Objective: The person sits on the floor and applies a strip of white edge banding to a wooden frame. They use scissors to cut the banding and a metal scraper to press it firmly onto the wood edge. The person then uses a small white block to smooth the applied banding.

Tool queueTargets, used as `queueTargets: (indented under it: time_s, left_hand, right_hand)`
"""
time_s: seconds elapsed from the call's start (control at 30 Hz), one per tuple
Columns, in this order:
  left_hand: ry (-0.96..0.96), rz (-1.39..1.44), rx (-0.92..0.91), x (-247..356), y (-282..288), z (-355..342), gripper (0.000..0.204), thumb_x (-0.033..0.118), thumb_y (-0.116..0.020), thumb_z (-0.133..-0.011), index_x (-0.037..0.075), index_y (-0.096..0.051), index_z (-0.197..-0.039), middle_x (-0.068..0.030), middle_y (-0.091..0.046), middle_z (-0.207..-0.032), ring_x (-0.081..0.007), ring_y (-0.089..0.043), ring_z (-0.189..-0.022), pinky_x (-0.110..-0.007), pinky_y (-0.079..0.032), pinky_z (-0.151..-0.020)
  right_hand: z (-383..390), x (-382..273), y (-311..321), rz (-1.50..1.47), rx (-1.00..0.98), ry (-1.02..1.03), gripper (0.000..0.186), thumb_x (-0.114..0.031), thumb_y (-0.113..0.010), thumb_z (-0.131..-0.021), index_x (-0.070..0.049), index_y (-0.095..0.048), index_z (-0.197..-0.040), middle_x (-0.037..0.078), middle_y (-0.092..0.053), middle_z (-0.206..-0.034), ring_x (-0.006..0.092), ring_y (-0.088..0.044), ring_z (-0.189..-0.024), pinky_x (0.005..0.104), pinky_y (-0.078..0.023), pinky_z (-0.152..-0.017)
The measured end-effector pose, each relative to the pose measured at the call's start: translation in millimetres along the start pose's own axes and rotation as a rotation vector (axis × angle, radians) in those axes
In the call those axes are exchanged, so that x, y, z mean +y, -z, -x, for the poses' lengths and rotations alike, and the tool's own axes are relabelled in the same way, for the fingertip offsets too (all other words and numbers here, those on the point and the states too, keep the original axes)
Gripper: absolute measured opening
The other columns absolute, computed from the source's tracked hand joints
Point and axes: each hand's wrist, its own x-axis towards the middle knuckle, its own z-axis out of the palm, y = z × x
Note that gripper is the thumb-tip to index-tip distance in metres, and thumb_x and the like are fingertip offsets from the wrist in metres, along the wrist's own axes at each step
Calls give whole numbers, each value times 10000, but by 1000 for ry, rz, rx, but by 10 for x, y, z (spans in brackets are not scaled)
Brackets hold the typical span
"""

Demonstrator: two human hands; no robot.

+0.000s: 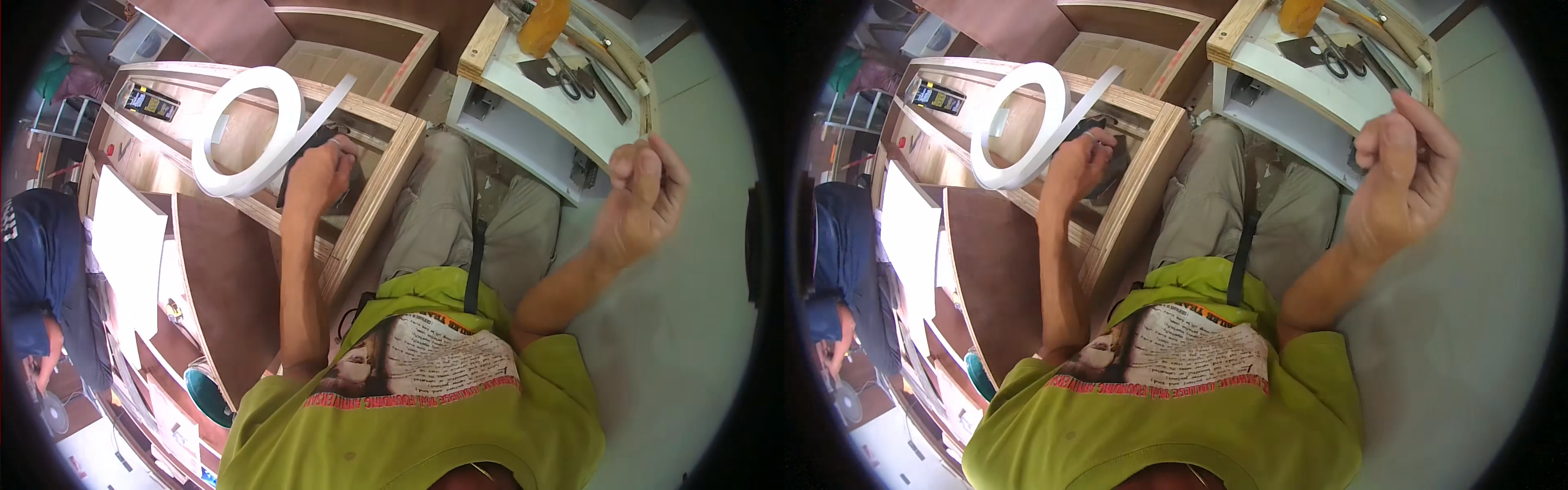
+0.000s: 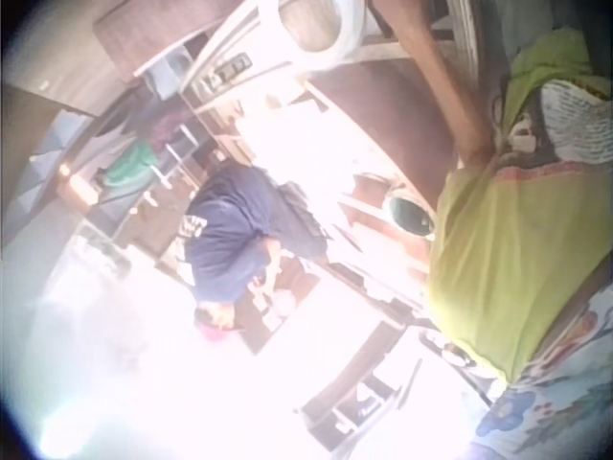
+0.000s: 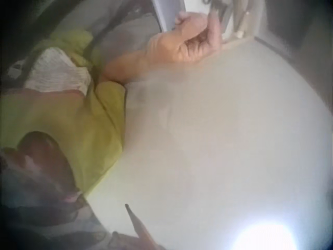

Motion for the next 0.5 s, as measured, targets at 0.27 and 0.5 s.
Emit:
queueTargets:
  time_s: [0.27, 0.5]
  left_hand:
    - [127, -259, -314, -688, -609, -243, 461, 198, -702, -781, 58, -573, -1200, -237, -636, -1132, -396, -607, -1065, -457, -491, -923]
    - [20, 83, 1, -784, -662, -264, 590, -50, -743, -670, 52, -540, -1214, -102, -555, -967, -224, -595, -910, -333, -509, -808]
  right_hand:
    - [22, 32, 52, 74, 2, -25, 174, -32, -598, -907, 38, -633, -1063, 49, -595, -726, 75, -504, -619, 191, -397, -572]
    - [1, 79, 261, 88, 112, -53, 181, -38, -604, -911, 51, -626, -1066, 44, -589, -729, 74, -491, -638, 193, -388, -580]
